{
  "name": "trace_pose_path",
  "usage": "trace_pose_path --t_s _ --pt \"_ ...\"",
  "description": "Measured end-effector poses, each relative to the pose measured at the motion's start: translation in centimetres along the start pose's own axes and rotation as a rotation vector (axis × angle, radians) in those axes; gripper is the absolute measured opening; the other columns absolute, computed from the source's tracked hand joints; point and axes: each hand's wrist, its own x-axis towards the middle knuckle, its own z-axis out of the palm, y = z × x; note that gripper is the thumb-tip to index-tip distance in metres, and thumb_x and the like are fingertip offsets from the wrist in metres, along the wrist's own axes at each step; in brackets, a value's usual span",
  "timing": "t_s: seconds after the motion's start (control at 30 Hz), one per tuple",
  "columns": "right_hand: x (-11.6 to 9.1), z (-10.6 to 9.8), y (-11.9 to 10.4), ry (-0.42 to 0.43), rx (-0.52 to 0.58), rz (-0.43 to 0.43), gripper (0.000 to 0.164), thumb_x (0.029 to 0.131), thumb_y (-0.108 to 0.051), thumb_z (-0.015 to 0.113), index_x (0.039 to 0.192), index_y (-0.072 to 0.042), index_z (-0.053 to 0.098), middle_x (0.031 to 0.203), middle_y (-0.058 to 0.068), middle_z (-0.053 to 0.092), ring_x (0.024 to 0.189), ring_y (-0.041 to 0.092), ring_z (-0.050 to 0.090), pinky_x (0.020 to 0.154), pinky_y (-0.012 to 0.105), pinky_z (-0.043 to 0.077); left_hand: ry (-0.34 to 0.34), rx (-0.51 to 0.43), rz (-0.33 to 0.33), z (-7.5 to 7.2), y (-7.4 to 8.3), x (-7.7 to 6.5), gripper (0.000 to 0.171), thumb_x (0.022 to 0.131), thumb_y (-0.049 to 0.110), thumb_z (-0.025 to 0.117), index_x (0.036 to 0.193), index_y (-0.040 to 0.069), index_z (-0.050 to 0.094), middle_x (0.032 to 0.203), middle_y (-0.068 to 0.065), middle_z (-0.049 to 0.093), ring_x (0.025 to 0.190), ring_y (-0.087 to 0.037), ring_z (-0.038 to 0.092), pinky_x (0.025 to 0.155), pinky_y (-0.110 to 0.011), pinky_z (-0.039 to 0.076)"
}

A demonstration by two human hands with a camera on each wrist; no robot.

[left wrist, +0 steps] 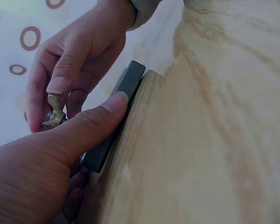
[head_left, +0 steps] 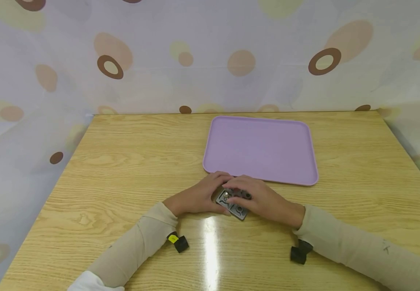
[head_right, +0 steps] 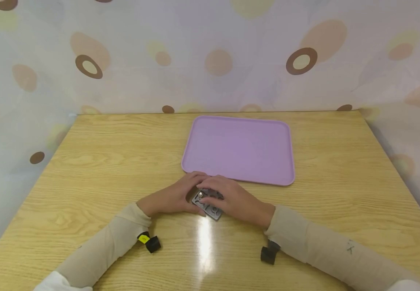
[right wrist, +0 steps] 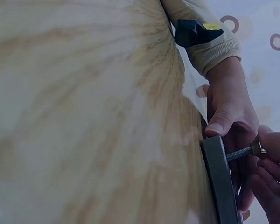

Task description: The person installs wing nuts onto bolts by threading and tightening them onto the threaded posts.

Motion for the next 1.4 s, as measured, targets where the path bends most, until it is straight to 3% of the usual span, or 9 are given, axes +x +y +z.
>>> trace_pose_path --t_s 0.53,0.73,1.07,1.4 --pt "-0.38 -0.71 -0.26 0.036 -0.011 0.031 0.025 0.089 -0.01 0.062 0.113 -0.014 0.066 0.113 -0.005 0.061 0.107 0.012 0.055 0.09 0.031 0.046 0.019 0.02 0.028 0.04 0.02 0.06 0.085 0.072 0.049 0.075 0.14 0.015 0.036 0.139 -0.001 0.034 0.127 -0.01 0.029 0.107 -0.028 0.025" --pt "-0.49 -0.83 -0.13 0.032 -0.014 0.022 0.024 0.088 -0.006 0.063 0.11 -0.014 0.068 0.111 0.0 0.063 0.107 0.015 0.056 0.089 0.032 0.047 0.021 0.012 0.031 -0.03 0.13 0.05 0.085 0.072 0.046 0.077 0.139 0.012 0.036 0.139 -0.002 0.035 0.126 -0.01 0.03 0.106 -0.027 0.026" --pt "-0.55 -0.69 -0.15 0.039 -0.011 -0.002 0.021 0.086 -0.008 0.066 0.105 -0.016 0.068 0.107 -0.004 0.065 0.104 0.017 0.059 0.089 0.031 0.047 0.007 0.01 0.003 -0.09 0.24 0.0 0.085 0.073 0.045 0.076 0.14 0.012 0.035 0.139 -0.003 0.034 0.126 -0.012 0.031 0.106 -0.029 0.027" --pt "-0.56 -0.45 -0.1 0.038 0.01 0.017 0.018 0.088 -0.018 0.065 0.106 -0.018 0.065 0.104 -0.01 0.062 0.098 0.006 0.057 0.083 0.027 0.049 0.007 0.006 -0.003 -0.11 0.39 0.03 0.086 0.072 0.046 0.077 0.14 0.012 0.036 0.139 -0.003 0.034 0.126 -0.012 0.03 0.106 -0.029 0.026"
